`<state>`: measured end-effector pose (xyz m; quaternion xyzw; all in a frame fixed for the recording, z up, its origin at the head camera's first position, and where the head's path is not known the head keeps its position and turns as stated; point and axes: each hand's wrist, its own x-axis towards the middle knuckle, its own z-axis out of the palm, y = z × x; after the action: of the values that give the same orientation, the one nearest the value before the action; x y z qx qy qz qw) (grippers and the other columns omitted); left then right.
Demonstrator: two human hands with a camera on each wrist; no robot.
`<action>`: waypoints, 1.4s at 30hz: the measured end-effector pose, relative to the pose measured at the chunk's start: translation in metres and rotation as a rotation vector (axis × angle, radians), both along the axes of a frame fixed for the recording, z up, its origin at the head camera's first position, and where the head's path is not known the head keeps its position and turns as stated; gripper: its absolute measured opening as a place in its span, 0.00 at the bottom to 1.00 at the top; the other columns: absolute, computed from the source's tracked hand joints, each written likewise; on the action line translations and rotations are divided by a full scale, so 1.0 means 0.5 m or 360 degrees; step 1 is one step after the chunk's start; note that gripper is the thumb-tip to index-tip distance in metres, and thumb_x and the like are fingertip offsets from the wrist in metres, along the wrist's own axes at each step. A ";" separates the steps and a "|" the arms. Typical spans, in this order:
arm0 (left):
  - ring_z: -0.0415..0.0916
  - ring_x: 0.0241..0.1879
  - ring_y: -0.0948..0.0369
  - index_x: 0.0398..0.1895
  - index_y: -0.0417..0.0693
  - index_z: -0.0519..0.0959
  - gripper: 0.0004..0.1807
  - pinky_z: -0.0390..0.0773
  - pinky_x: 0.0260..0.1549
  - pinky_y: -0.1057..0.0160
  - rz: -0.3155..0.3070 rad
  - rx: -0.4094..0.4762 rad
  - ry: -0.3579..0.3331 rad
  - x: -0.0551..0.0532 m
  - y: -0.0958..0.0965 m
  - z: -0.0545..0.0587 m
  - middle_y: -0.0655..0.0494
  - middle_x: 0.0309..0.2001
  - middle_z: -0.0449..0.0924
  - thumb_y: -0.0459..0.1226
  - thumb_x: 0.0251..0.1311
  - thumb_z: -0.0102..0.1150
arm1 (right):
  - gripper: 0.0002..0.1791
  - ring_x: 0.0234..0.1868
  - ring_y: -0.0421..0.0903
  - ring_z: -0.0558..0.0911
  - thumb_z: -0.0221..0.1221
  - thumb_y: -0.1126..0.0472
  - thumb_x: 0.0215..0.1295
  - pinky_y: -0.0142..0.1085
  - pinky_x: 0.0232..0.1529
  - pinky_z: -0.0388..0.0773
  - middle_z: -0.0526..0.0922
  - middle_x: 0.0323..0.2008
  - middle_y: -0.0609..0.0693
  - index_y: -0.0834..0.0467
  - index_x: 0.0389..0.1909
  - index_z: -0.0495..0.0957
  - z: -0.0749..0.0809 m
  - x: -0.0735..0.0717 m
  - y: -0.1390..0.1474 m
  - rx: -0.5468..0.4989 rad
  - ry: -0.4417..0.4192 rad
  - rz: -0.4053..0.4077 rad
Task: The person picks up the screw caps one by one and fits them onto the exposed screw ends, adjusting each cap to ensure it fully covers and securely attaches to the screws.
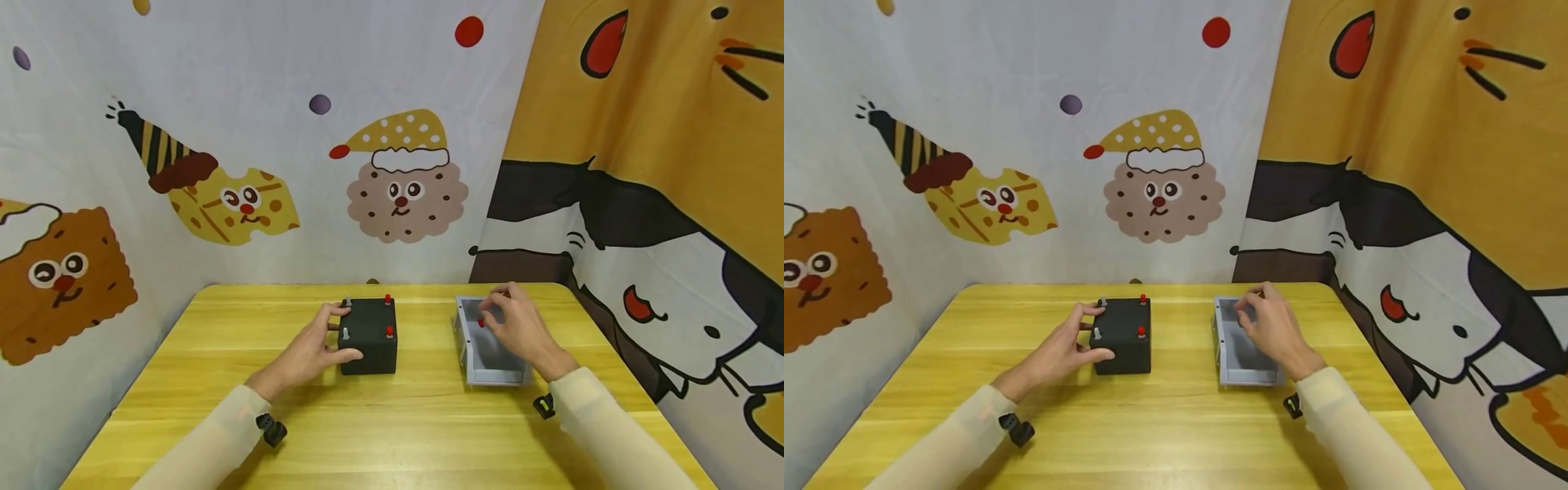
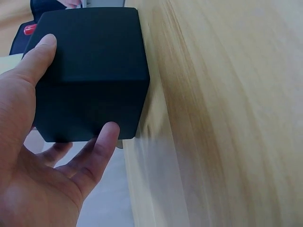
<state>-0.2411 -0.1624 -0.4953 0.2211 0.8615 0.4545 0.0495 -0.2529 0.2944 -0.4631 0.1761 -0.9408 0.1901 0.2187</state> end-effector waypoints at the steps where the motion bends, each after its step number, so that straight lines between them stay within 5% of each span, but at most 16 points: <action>1: 0.79 0.80 0.39 0.84 0.55 0.62 0.49 0.94 0.51 0.63 -0.0003 0.0004 -0.0001 -0.001 0.000 0.000 0.43 0.96 0.52 0.56 0.72 0.82 | 0.06 0.58 0.65 0.87 0.78 0.68 0.72 0.60 0.55 0.89 0.85 0.63 0.67 0.60 0.47 0.94 -0.001 -0.002 0.002 0.0004 -0.0009 -0.0011; 9: 0.78 0.81 0.37 0.84 0.53 0.62 0.48 0.94 0.51 0.64 -0.0011 0.0031 0.0006 -0.003 -0.001 -0.002 0.42 0.96 0.50 0.53 0.73 0.82 | 0.09 0.75 0.75 0.76 0.79 0.65 0.73 0.78 0.71 0.76 0.77 0.76 0.71 0.58 0.50 0.94 -0.014 -0.016 0.013 0.0047 -0.0132 -0.0096; 42: 0.76 0.82 0.36 0.84 0.53 0.62 0.48 0.94 0.53 0.63 -0.0010 0.0080 -0.0039 0.000 0.003 -0.007 0.43 0.96 0.50 0.51 0.73 0.83 | 0.13 0.84 0.84 0.65 0.82 0.62 0.70 0.87 0.72 0.69 0.65 0.87 0.76 0.51 0.53 0.98 -0.032 -0.044 0.033 0.0320 -0.0587 -0.0117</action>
<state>-0.2410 -0.1610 -0.4987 0.2193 0.8485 0.4784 0.0560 -0.2750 0.3109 -0.4793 0.1248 -0.9849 0.1162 0.0310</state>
